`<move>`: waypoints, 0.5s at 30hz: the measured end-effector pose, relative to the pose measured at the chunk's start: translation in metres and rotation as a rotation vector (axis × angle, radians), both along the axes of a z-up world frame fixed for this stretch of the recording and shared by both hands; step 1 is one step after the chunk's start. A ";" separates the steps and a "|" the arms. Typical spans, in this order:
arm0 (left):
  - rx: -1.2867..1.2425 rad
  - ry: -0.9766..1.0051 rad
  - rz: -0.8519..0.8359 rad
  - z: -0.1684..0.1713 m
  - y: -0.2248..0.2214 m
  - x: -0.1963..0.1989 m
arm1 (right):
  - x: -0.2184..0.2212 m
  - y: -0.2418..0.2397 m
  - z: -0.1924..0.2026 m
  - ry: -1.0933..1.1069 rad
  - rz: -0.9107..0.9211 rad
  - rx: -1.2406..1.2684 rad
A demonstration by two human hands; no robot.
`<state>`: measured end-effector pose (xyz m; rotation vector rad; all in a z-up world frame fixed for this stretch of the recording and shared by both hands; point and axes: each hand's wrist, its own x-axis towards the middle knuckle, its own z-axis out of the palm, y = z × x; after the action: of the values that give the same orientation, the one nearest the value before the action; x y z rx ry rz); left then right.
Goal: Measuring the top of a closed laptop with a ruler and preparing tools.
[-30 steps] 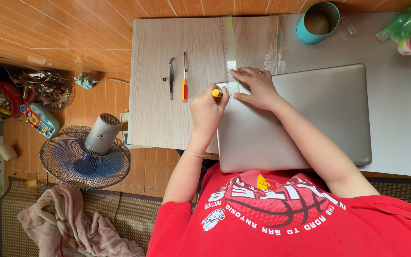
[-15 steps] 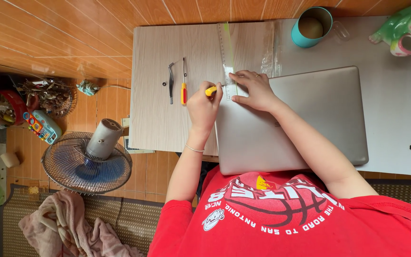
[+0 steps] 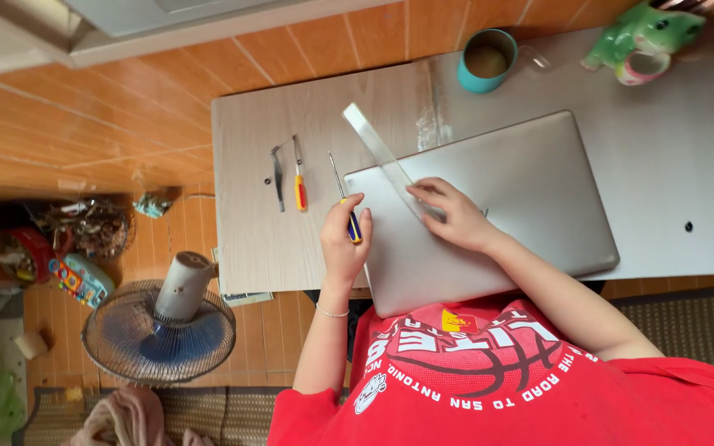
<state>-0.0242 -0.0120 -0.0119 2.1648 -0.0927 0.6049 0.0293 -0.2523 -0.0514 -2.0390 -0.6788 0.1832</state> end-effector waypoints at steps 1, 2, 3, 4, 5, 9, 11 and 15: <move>0.004 0.009 -0.041 0.001 -0.003 -0.001 | -0.010 -0.013 0.002 0.007 -0.011 0.029; 0.003 0.013 -0.058 0.003 -0.006 0.000 | -0.015 -0.032 -0.001 0.011 -0.028 0.027; 0.007 0.023 -0.115 0.004 -0.009 0.001 | -0.022 -0.052 -0.004 0.022 -0.110 0.010; 0.011 0.033 -0.173 0.005 -0.012 0.002 | -0.030 -0.072 -0.007 0.033 -0.191 -0.008; 0.007 0.041 -0.192 0.005 -0.018 0.002 | -0.038 -0.095 -0.010 0.042 -0.210 -0.012; 0.054 0.030 -0.341 0.003 -0.044 0.007 | -0.069 -0.172 -0.013 0.034 -0.400 -0.109; 0.050 0.045 -0.400 0.001 -0.059 0.011 | -0.078 -0.196 -0.011 0.077 -0.469 -0.128; 0.054 0.047 -0.497 -0.003 -0.089 0.014 | -0.085 -0.215 -0.002 0.022 -0.481 -0.268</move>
<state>-0.0100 -0.1012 -0.0150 2.0943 -0.6069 0.2656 -0.0555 -0.4672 -0.0534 -2.3889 -0.1388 0.0141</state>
